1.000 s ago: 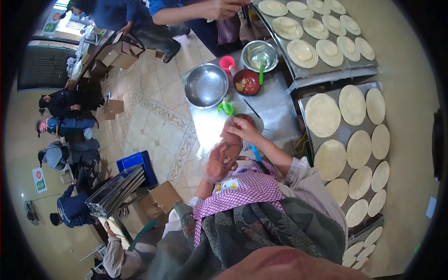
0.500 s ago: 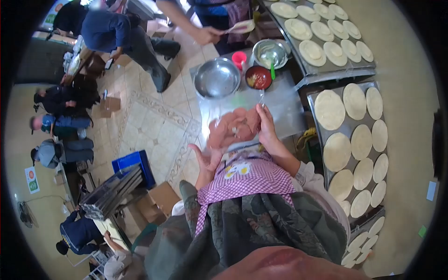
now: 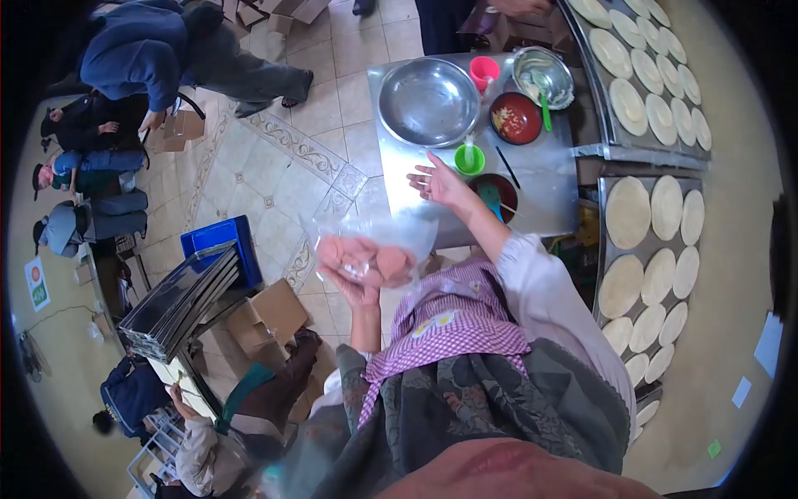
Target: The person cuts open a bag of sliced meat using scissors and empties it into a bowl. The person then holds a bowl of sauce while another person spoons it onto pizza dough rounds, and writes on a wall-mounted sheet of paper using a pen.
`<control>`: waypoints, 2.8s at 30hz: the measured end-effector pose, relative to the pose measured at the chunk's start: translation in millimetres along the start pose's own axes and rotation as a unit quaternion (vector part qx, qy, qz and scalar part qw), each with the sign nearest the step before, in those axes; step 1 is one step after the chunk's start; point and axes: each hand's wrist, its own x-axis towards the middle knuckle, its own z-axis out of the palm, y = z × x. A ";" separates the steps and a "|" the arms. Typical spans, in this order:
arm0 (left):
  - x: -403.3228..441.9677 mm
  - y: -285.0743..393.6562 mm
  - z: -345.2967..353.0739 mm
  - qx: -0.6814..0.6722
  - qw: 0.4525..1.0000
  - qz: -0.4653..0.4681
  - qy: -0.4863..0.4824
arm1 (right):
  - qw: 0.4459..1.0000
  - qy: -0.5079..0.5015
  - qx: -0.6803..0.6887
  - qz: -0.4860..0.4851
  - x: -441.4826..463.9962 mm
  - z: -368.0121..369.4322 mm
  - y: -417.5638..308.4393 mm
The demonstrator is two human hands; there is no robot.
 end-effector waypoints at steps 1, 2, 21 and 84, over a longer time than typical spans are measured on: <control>-3.4 3.7 -2.2 -0.024 1.000 0.011 0.015 | 0.999 0.026 0.016 -0.026 28.1 1.1 -6.0; -8.9 7.2 -4.7 0.005 1.000 0.015 0.024 | 0.997 0.052 0.034 -0.052 53.7 3.5 -8.6; 7.2 10.4 -34.5 -0.031 0.995 -0.077 0.049 | 0.941 0.299 -0.021 -0.158 52.3 -20.2 76.6; 11.2 52.3 80.8 0.143 0.948 -0.183 -0.219 | 0.756 -0.214 -0.476 -0.396 -161.8 57.1 106.0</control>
